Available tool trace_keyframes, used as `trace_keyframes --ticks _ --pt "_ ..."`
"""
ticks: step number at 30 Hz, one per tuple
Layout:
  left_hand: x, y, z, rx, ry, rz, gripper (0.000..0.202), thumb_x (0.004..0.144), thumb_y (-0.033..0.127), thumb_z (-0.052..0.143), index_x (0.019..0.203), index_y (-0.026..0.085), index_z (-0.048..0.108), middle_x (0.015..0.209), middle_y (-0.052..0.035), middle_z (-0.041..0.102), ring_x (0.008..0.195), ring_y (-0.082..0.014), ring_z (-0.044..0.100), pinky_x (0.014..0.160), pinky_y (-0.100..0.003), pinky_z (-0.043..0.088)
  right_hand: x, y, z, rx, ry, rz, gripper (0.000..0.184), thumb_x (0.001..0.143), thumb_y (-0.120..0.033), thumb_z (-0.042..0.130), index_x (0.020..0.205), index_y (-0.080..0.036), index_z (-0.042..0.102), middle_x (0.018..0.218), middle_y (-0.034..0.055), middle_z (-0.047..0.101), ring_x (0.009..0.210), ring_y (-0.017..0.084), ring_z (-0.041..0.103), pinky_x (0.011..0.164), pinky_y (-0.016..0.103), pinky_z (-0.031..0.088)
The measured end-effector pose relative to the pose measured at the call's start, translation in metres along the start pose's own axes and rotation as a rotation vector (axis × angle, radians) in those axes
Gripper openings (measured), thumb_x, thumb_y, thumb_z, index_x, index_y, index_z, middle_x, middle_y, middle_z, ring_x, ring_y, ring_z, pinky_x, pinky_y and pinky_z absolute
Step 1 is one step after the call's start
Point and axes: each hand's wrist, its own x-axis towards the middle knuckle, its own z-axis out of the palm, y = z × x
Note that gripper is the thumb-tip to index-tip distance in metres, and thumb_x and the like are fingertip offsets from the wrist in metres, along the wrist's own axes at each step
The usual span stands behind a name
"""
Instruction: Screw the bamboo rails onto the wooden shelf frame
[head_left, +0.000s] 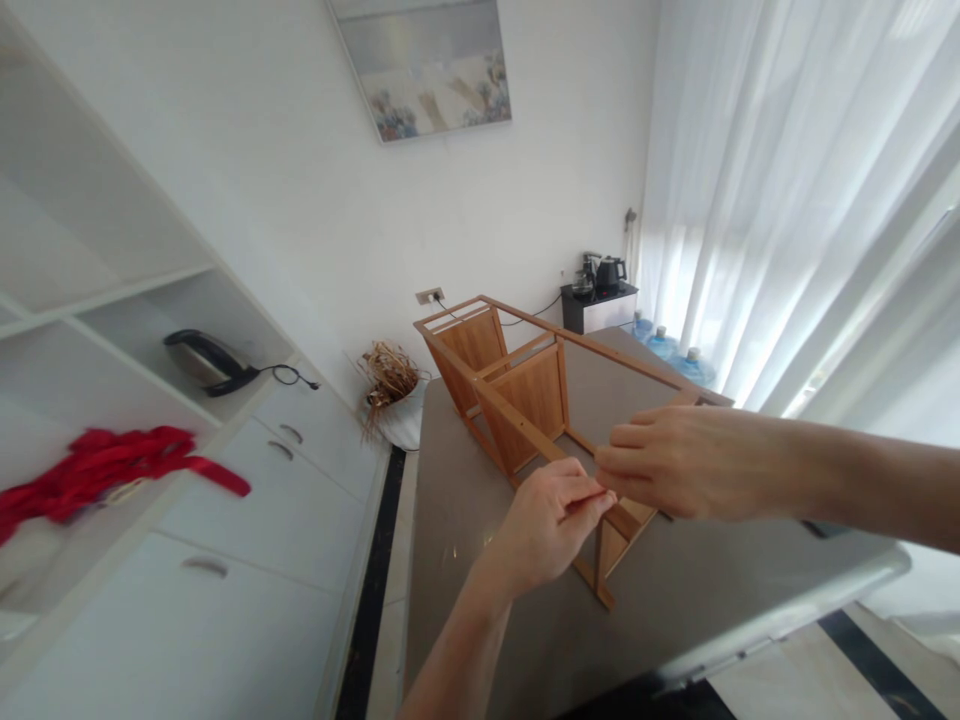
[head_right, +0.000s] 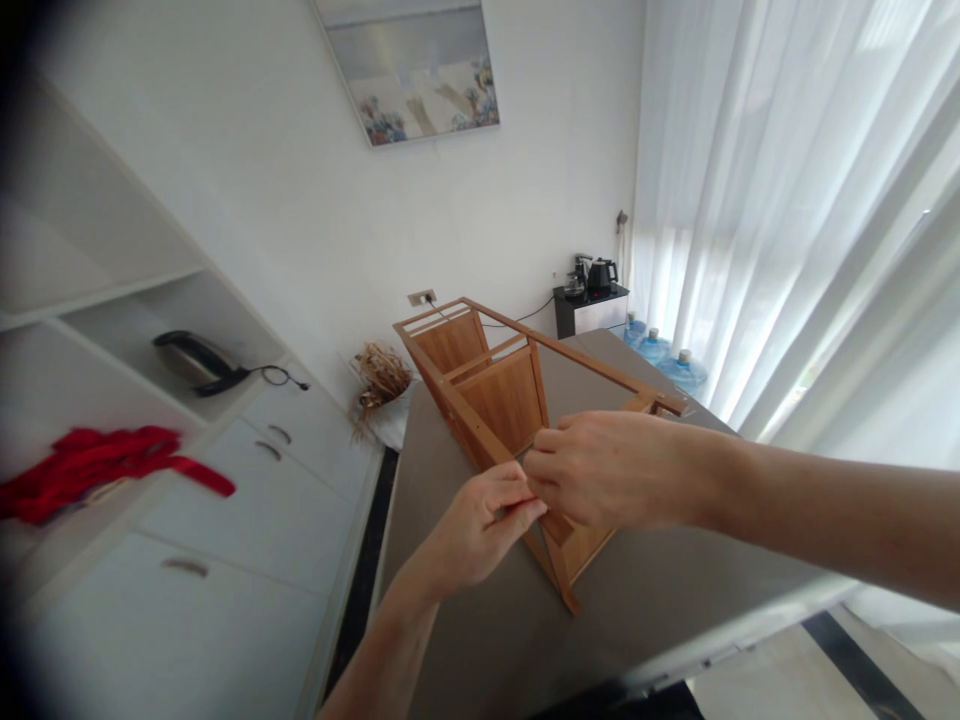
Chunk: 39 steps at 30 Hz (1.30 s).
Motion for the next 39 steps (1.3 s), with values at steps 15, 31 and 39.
trace_keyframes --ticks 15,31,39 --pt "0.000 0.000 0.001 0.005 0.011 0.011 0.029 0.094 0.030 0.050 0.075 0.016 0.068 0.074 -0.0015 0.056 0.073 -0.0121 0.054 0.069 -0.024 0.042 -0.008 0.003 0.003 0.166 0.048 0.045 0.022 0.090 -0.006 0.043 0.085 -0.015 0.062 0.082 0.0057 0.058 0.071 0.016 0.050 0.058 0.030 0.034" --pt "-0.001 0.004 -0.003 -0.027 -0.009 -0.005 0.028 0.095 0.031 0.048 0.101 0.021 0.073 0.084 -0.0042 0.061 0.083 -0.0154 0.059 0.079 -0.027 0.046 -0.008 0.002 0.060 1.859 0.138 0.587 0.033 0.086 -0.037 0.061 0.106 -0.012 0.070 0.080 0.0036 0.067 0.071 0.011 0.062 0.071 0.026 0.053" --pt "-0.001 0.005 -0.002 -0.033 -0.041 -0.049 0.028 0.096 0.031 0.047 0.096 0.022 0.073 0.087 -0.0031 0.060 0.084 -0.0144 0.058 0.081 -0.026 0.044 -0.009 -0.013 0.091 2.032 0.343 0.554 0.029 0.080 -0.031 0.070 0.105 -0.016 0.071 0.078 0.0008 0.064 0.068 0.008 0.060 0.068 0.023 0.051"
